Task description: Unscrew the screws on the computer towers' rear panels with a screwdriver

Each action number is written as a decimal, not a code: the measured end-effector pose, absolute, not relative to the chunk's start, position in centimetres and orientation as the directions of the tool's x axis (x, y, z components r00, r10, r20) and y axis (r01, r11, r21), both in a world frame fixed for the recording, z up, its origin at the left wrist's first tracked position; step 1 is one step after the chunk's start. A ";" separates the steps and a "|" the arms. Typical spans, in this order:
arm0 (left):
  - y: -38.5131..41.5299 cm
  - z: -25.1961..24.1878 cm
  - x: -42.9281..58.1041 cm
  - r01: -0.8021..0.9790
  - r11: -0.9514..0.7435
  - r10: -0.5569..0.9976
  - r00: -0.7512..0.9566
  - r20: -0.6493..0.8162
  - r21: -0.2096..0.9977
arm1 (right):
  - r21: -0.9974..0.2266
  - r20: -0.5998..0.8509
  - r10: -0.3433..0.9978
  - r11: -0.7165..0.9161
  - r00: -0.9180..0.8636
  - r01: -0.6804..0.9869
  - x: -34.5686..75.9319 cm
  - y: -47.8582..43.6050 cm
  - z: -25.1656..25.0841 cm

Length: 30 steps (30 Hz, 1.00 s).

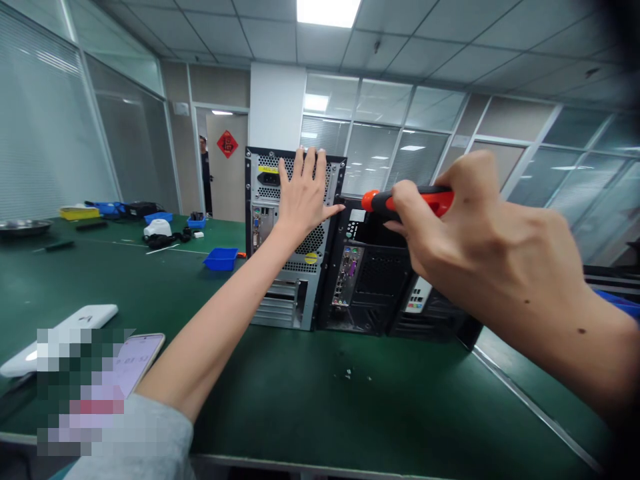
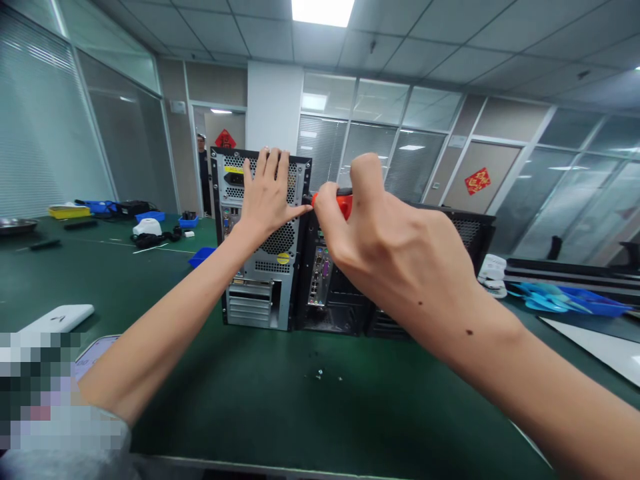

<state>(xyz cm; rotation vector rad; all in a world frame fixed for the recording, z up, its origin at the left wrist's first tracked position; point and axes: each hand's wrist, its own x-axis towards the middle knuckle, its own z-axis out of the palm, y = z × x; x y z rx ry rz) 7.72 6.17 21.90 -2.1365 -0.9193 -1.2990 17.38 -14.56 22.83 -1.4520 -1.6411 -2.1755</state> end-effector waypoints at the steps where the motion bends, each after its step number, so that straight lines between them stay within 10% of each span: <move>1: 6.1 21.9 7.7 0.746 -0.664 0.301 0.327 0.896 -0.049 | 0.714 0.700 0.453 -0.428 -0.552 0.554 17.3 -14.5 22.7; 18: 5.4 22.1 7.8 0.712 -0.702 0.307 0.325 0.894 -0.018 | 0.459 0.840 0.475 -0.366 -0.261 0.809 17.1 -15.0 21.3; 30: 5.6 22.1 8.0 0.744 -0.668 0.306 0.316 0.898 -0.034 | 0.531 0.826 0.476 -0.476 -0.302 0.701 16.7 -15.0 20.8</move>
